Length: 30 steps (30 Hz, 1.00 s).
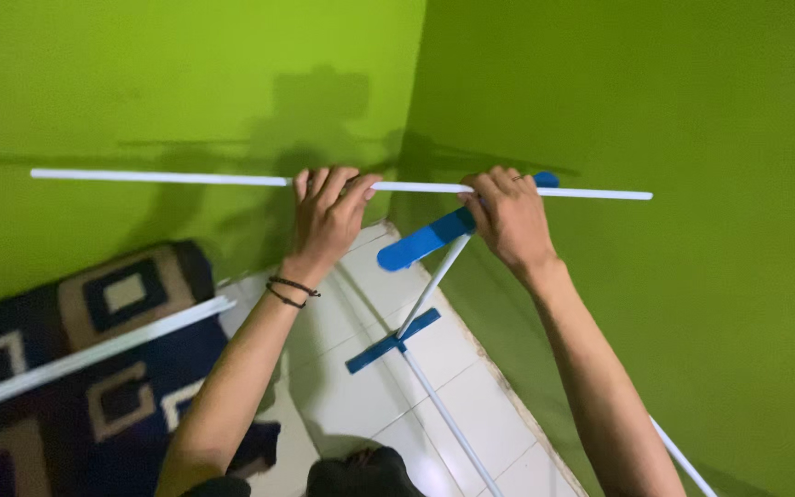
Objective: The person assembles a clothes drying rack by inserting white poles into blue plastic connectors. They repeatedly adjust and secure the poles into the frame, working on the structure against a green wall.
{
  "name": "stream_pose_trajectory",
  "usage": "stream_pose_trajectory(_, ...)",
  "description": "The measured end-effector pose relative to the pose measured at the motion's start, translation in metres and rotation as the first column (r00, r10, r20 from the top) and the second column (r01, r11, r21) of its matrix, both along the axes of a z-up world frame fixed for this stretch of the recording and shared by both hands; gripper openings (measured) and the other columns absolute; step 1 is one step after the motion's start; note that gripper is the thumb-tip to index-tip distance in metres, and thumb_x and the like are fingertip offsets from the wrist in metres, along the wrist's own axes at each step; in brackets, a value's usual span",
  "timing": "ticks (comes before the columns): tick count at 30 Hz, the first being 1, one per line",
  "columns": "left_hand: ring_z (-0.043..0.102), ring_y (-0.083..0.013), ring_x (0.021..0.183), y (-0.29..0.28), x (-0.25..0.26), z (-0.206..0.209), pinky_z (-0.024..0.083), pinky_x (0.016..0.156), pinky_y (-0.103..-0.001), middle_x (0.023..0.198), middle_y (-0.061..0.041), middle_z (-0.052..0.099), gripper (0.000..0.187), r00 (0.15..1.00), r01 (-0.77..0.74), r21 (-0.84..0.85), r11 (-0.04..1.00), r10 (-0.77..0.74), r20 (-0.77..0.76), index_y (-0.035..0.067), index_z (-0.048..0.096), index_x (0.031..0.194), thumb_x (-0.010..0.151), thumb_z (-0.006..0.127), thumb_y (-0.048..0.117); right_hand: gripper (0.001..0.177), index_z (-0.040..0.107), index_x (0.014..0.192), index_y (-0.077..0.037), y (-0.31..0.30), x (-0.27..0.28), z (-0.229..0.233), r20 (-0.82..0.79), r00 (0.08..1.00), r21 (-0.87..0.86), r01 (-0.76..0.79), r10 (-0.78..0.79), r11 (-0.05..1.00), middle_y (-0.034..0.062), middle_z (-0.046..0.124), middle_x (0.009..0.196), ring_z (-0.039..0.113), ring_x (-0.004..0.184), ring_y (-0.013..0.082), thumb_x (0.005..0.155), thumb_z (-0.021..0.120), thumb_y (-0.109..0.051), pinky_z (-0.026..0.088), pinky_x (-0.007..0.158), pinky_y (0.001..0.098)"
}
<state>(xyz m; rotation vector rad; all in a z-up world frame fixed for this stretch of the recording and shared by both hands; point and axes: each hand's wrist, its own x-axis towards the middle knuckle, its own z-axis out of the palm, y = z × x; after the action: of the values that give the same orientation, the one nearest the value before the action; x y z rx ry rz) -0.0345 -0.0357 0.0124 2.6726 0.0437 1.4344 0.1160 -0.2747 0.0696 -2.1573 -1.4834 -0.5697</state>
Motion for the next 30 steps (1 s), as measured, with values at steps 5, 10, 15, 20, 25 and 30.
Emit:
stream_pose_trajectory(5,0.056,-0.0242,0.102,-0.020,-0.079,0.001,0.037,0.093,-0.043,0.108,-0.005,0.063,0.025,0.999,-0.049,0.001,0.999,0.049,-0.012,0.012,0.073,0.123,0.100,0.066,0.010,0.015,0.069,0.109,-0.007,-0.008,-0.049,0.001,0.080,0.988,0.086,-0.139,0.132,0.987,0.0098,0.061,0.095,0.057,0.092,0.0319,0.100,0.068,-0.019,0.040,0.080,0.0445)
stream_pose_trajectory(10,0.054,-0.0262,0.102,-0.032,-0.130,-0.010,0.037,0.093,-0.042,0.110,-0.007,0.062,0.023,0.999,-0.046,-0.046,0.998,0.046,0.009,0.006,0.071,0.123,0.101,0.066,0.005,0.016,0.068,0.103,-0.007,-0.014,-0.103,-0.012,0.144,0.986,0.091,-0.103,0.089,0.991,0.0115,0.059,0.093,0.055,0.090,0.0323,0.097,0.072,-0.021,0.039,0.078,0.0444)
stream_pose_trajectory(15,0.055,-0.0286,0.108,-0.031,-0.198,-0.053,0.040,0.100,-0.045,0.112,-0.009,0.060,0.029,0.998,-0.069,-0.077,0.995,0.069,-0.003,0.004,0.070,0.124,0.098,0.061,-0.004,0.015,0.069,0.106,-0.008,-0.016,-0.166,-0.044,0.170,0.977,0.122,-0.150,0.128,0.981,0.0097,0.060,0.097,0.055,0.092,0.0312,0.096,0.073,-0.018,0.038,0.080,0.0443)
stream_pose_trajectory(20,0.055,-0.0294,0.112,-0.010,-0.273,-0.080,0.038,0.109,-0.048,0.116,-0.010,0.059,0.031,0.979,-0.204,-0.090,0.975,0.206,0.012,0.004,0.069,0.126,0.099,0.059,-0.007,0.015,0.071,0.107,-0.010,0.028,-0.241,-0.070,0.139,0.980,0.154,-0.161,0.140,0.975,0.0084,0.060,0.092,0.055,0.090,0.0301,0.097,0.075,-0.021,0.038,0.080,0.0432)
stream_pose_trajectory(25,0.056,-0.0276,0.113,0.030,-0.363,-0.133,0.032,0.113,-0.053,0.115,-0.007,0.061,0.028,0.913,-0.406,-0.026,0.913,0.407,0.025,0.009,0.071,0.123,0.099,0.064,-0.003,0.013,0.072,0.108,-0.012,0.094,-0.313,-0.130,0.067,0.969,0.167,-0.247,0.239,0.955,0.0068,0.065,0.096,0.057,0.092,0.0288,0.096,0.073,-0.018,0.040,0.081,0.0434)
stream_pose_trajectory(30,0.054,-0.0299,0.114,0.080,-0.456,-0.193,0.030,0.112,-0.052,0.117,-0.009,0.061,0.033,0.898,-0.439,-0.048,0.897,0.435,-0.071,0.009,0.072,0.126,0.097,0.063,-0.004,0.014,0.073,0.108,-0.011,0.158,-0.379,-0.203,-0.007,0.938,0.108,-0.344,0.347,0.933,0.0085,0.066,0.094,0.058,0.092,0.0312,0.095,0.070,-0.011,0.040,0.079,0.0444)
